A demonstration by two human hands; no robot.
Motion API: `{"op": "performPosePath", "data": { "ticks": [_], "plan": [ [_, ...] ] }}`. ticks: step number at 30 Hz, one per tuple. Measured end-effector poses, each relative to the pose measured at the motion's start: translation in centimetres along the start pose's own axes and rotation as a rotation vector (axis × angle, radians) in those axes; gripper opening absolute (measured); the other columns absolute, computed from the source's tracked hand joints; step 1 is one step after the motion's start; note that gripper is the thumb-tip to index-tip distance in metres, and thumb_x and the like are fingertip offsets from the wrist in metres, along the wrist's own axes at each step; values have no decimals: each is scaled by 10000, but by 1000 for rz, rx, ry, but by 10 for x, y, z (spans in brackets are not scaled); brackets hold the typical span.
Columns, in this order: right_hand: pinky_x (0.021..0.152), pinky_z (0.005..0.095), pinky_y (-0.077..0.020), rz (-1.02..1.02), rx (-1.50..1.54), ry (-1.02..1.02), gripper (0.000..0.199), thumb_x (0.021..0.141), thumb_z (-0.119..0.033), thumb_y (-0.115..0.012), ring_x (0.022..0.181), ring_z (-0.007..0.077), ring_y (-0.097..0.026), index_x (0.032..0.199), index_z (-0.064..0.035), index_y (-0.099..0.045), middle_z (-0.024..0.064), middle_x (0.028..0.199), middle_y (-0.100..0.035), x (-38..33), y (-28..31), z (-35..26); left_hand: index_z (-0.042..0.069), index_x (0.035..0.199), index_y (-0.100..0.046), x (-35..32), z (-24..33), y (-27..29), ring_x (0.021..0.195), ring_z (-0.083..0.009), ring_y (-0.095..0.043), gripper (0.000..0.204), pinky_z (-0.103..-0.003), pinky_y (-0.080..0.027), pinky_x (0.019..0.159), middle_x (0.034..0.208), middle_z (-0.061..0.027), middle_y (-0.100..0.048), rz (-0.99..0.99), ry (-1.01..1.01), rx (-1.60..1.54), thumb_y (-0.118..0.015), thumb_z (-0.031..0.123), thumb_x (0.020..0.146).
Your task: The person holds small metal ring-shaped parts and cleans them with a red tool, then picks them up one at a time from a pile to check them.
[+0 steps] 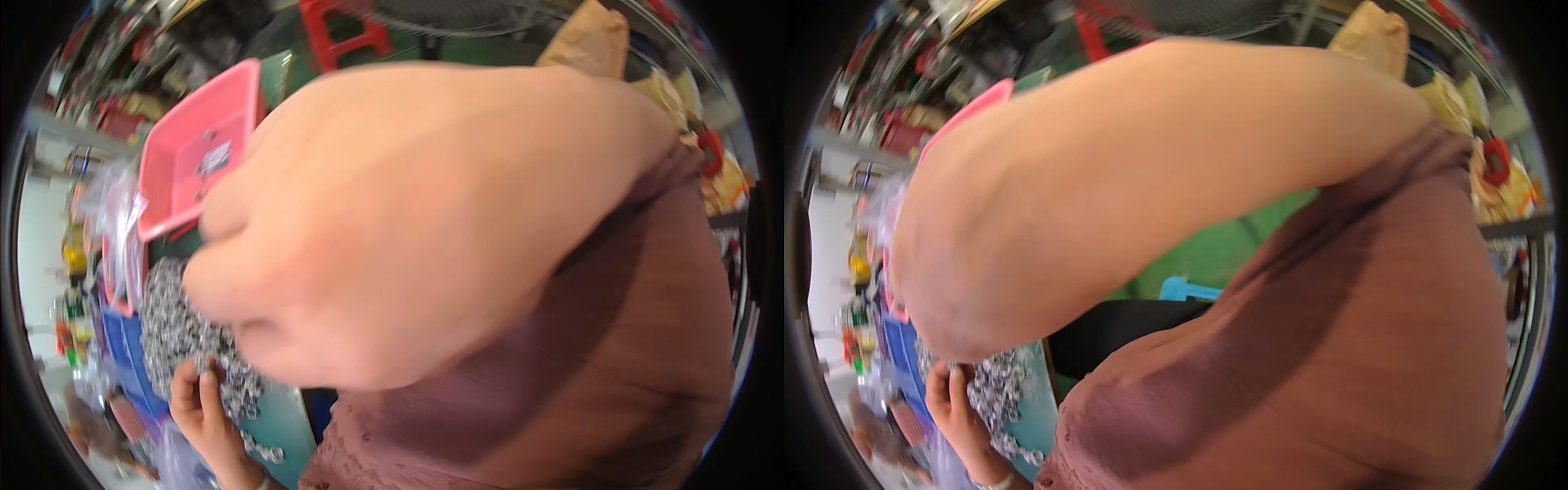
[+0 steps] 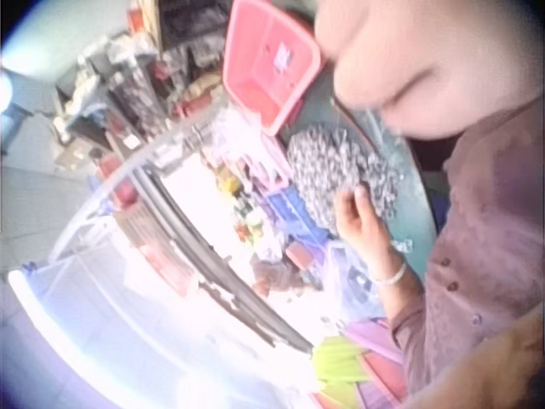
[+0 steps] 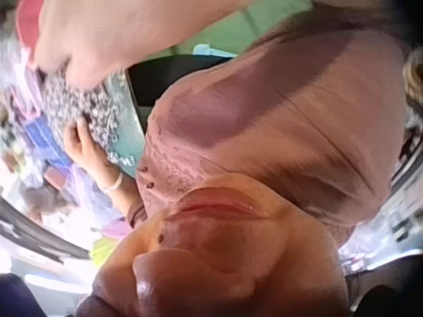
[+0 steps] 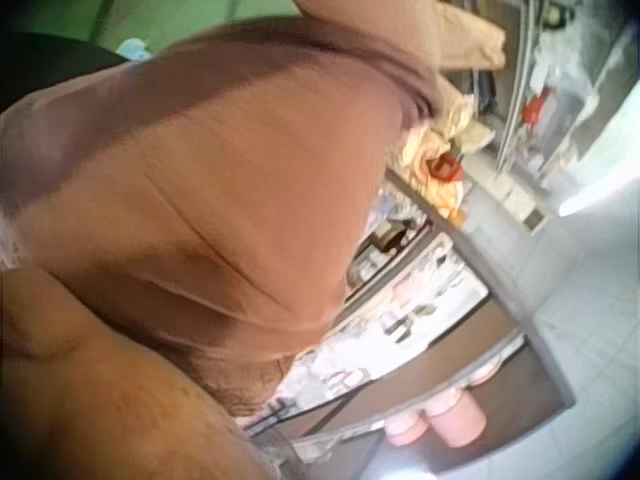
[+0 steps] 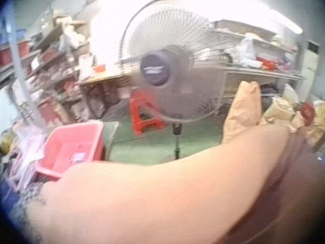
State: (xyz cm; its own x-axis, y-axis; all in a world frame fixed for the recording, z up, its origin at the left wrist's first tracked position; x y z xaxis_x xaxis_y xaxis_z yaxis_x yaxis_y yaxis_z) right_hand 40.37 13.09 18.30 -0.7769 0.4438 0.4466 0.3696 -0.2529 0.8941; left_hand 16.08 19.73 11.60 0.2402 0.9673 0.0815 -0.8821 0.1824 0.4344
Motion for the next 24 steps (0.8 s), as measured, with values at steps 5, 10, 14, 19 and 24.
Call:
{"op": "performPosePath", "data": {
  "ticks": [5,10,14,19,24],
  "plan": [
    [501,260,-418,-86,5,-68,125,592,-150,-555,603,162,-466,585,-37,-500,45,652,-435,16,-12,12,-38,904,-548,-5,36,-2,749,-123,-502,134,-242,-419,695,892,-97,-543,-60,-36,-57,-461,-21,804],
    [527,264,-432,-161,0,-61,125,592,-153,-555,623,168,-478,593,-37,-511,48,655,-447,37,-25,27,-35,919,-537,-18,0,29,747,-93,-488,125,-210,-399,701,892,-53,-531,103,31,54,-456,-48,824],
    [528,273,-444,-121,-27,-32,127,599,-157,-559,627,175,-493,610,-34,-529,55,655,-469,56,-18,23,-21,890,-533,-23,-16,43,721,-57,-468,84,-174,-372,655,805,-12,-522,90,115,47,-479,-38,828],
    [513,286,-451,-69,-35,15,122,608,-156,-569,616,185,-515,619,-36,-551,64,650,-498,86,-13,2,-20,882,-538,-25,-27,41,715,-63,-471,77,-176,-373,649,799,-11,-529,102,91,11,-489,-32,823],
    [512,295,-458,-90,3,127,113,611,-154,-578,612,194,-531,617,-43,-563,69,645,-517,113,-17,-28,-18,877,-543,-46,-32,48,727,-71,-484,71,-187,-388,663,809,-16,-535,142,92,-3,-499,-25,822]
  ]
}}
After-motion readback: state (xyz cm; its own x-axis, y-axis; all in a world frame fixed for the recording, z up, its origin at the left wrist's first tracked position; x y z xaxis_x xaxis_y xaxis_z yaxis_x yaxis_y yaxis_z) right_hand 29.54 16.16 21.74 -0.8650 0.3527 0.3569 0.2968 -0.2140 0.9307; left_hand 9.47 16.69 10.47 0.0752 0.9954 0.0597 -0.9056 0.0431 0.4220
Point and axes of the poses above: each hand's wrist, its own x-axis towards the middle knuckle, its own y-axis out of the back of the hand, z = x × y, the point moved 7 cm from there along x, towards the middle knuckle
